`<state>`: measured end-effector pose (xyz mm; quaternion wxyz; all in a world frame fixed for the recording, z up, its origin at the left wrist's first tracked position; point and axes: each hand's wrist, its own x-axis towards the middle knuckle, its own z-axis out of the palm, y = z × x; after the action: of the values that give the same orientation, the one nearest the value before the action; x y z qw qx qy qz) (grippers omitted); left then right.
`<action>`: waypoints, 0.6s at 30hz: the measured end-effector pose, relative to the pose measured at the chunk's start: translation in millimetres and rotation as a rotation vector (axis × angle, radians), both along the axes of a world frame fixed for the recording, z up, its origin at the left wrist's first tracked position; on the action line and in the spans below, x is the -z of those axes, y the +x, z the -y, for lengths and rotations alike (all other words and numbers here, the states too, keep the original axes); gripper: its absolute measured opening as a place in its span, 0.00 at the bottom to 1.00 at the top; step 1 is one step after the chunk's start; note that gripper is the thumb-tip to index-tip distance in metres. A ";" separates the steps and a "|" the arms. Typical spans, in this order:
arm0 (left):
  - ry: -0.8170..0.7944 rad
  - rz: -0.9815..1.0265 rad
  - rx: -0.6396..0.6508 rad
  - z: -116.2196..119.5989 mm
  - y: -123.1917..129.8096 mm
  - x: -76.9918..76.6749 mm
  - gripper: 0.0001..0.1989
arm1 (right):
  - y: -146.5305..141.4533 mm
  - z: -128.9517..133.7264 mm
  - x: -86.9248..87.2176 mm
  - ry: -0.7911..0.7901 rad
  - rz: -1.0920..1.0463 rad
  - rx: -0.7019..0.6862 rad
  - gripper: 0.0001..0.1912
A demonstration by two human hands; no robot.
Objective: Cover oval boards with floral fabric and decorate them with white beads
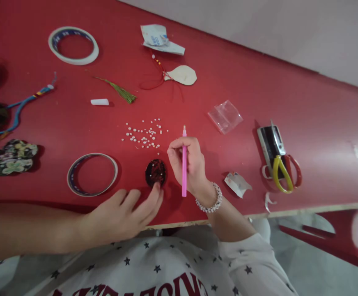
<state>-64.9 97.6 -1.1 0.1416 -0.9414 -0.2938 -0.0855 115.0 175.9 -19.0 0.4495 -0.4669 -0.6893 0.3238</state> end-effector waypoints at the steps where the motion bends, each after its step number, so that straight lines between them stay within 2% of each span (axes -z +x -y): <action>1: -0.012 0.015 0.048 1.4 -0.5 -0.9 0.16 | -0.2 0.2 0.1 0.002 0.002 0.004 0.08; 7: -0.109 0.202 0.392 7.5 -3.8 1.7 0.12 | 4.4 -5.9 -3.5 0.072 0.071 0.086 0.09; 9: -0.126 0.231 0.437 6.3 -4.6 1.8 0.11 | 11.4 -11.2 -8.7 0.100 0.173 0.081 0.12; 11: -0.138 0.213 0.403 3.9 -5.5 1.3 0.10 | 20.1 -16.8 -15.0 0.125 0.297 0.051 0.14; 14: -0.149 0.158 0.291 0.0 -9.4 1.7 0.10 | 31.8 -22.0 -22.6 0.184 0.506 0.014 0.13; 18: -0.098 0.080 0.124 -5.7 -18.9 5.7 0.12 | 39.4 -20.7 -21.0 0.154 0.772 -0.064 0.10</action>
<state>-83.8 103.2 -6.8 0.0778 -0.9595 -0.2441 -0.1170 154.4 196.6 1.9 0.1807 -0.4976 -0.8440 0.0858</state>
